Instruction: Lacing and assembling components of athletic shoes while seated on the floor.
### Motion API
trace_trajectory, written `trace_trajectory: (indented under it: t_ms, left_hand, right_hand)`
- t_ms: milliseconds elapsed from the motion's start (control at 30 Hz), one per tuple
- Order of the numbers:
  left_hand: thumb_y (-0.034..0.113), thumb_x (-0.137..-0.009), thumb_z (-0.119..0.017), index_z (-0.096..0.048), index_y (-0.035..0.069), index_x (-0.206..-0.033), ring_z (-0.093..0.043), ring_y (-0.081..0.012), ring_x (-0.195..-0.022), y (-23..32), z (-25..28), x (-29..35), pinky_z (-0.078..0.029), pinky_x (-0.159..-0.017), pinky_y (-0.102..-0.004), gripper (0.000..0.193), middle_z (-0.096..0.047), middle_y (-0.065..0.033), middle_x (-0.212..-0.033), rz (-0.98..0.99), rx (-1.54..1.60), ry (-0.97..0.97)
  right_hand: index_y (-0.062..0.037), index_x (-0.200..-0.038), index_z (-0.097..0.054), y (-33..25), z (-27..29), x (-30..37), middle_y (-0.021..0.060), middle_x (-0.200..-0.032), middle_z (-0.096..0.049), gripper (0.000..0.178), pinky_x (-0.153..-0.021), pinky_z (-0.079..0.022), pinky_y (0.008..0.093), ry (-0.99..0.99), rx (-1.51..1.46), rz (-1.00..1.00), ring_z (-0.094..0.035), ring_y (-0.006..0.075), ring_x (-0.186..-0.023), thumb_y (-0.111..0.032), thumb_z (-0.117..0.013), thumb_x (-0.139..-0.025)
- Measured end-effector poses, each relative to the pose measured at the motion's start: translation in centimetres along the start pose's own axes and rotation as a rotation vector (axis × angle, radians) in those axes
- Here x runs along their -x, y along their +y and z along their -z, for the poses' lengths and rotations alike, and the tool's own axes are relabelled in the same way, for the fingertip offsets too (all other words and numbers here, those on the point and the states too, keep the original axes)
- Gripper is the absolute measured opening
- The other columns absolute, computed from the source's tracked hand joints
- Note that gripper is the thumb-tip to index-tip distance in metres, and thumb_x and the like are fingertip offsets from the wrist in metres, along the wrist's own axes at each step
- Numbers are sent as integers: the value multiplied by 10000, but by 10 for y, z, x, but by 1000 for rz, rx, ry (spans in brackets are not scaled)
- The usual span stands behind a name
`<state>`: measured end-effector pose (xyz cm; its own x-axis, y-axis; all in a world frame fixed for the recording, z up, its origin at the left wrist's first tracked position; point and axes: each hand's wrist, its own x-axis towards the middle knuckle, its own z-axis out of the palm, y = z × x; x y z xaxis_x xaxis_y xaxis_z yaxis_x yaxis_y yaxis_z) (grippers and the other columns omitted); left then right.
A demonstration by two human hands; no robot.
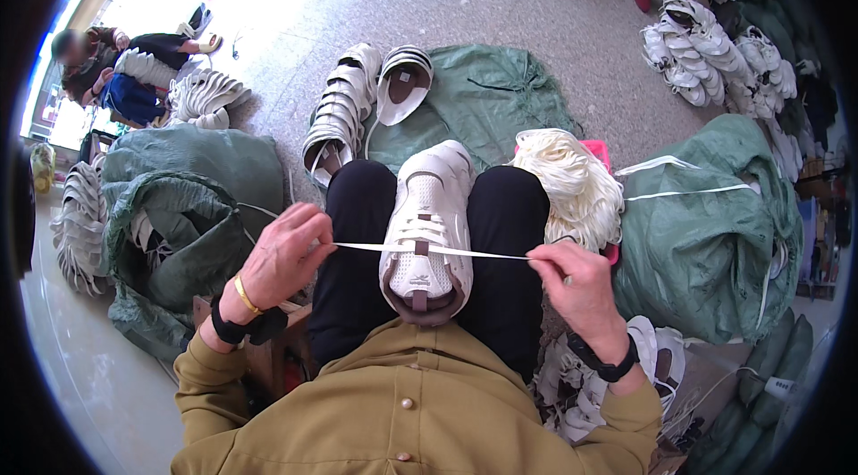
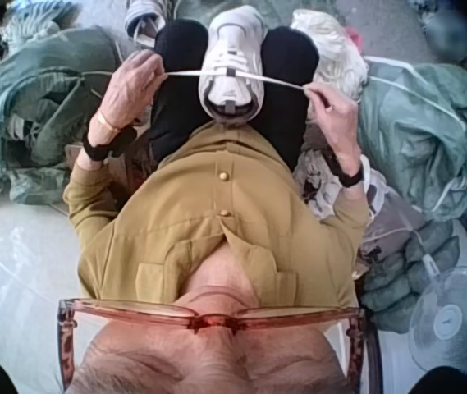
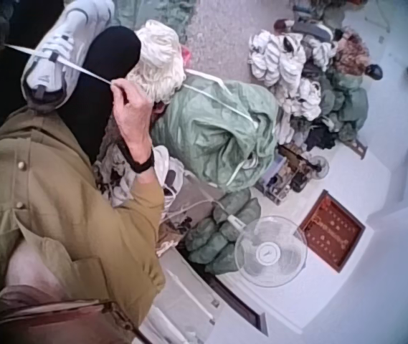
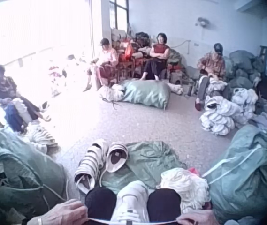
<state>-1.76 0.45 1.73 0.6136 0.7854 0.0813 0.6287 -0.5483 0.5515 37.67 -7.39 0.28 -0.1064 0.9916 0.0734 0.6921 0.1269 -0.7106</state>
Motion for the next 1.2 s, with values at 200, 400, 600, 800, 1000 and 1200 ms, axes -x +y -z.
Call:
trace_trajectory:
  t_ms: [200,400,600,800,1000,1200]
  left_hand:
    - [-16,-805,-724,-566,22,-854,-550,-342,-885,-21,22,9,-465,-777,-431,169,-521,-125,-870,130,-136,100]
    - [9,-822,-681,-558,21,-852,-604,-371,-810,-59,45,29,-479,-730,-461,127,-577,-144,-783,349,-179,151]
    - [4,-850,-663,-575,-1,-877,-560,-276,-582,-100,79,44,-448,-585,-391,92,-544,-146,-657,467,-171,294]
    - [32,-862,-691,-597,-1,-912,-504,-153,-603,-150,118,67,-434,-595,-337,112,-532,-66,-672,534,-197,383]
    - [52,-862,-704,-599,-4,-915,-494,-138,-608,-174,130,82,-431,-594,-334,131,-523,-55,-667,600,-161,412]
    - [76,-846,-724,-603,-7,-888,-494,-124,-611,-176,135,83,-430,-591,-327,152,-523,-48,-659,657,-195,367]
  right_hand:
    - [8,-998,-766,41,34,17,85,-848,-743,80,-583,-526,271,85,-21,-230,-676,126,-632,16,-732,-926]
    - [30,-1030,-766,86,62,33,50,-841,-726,104,-565,-511,231,166,-58,-337,-649,81,-623,20,-694,-956]
    - [31,-1066,-760,142,90,51,43,-814,-719,122,-558,-517,227,246,-27,-448,-639,71,-617,0,-681,-978]
    - [16,-1092,-757,179,113,59,41,-836,-723,139,-562,-532,228,282,-31,-503,-657,78,-628,-3,-659,-994]
    - [26,-1097,-749,195,123,62,41,-844,-725,144,-546,-530,232,314,62,-444,-665,83,-629,1,-650,-996]
    - [40,-1014,-719,185,118,51,58,-799,-710,88,-509,-515,232,261,132,-524,-651,87,-576,-17,-655,-996]
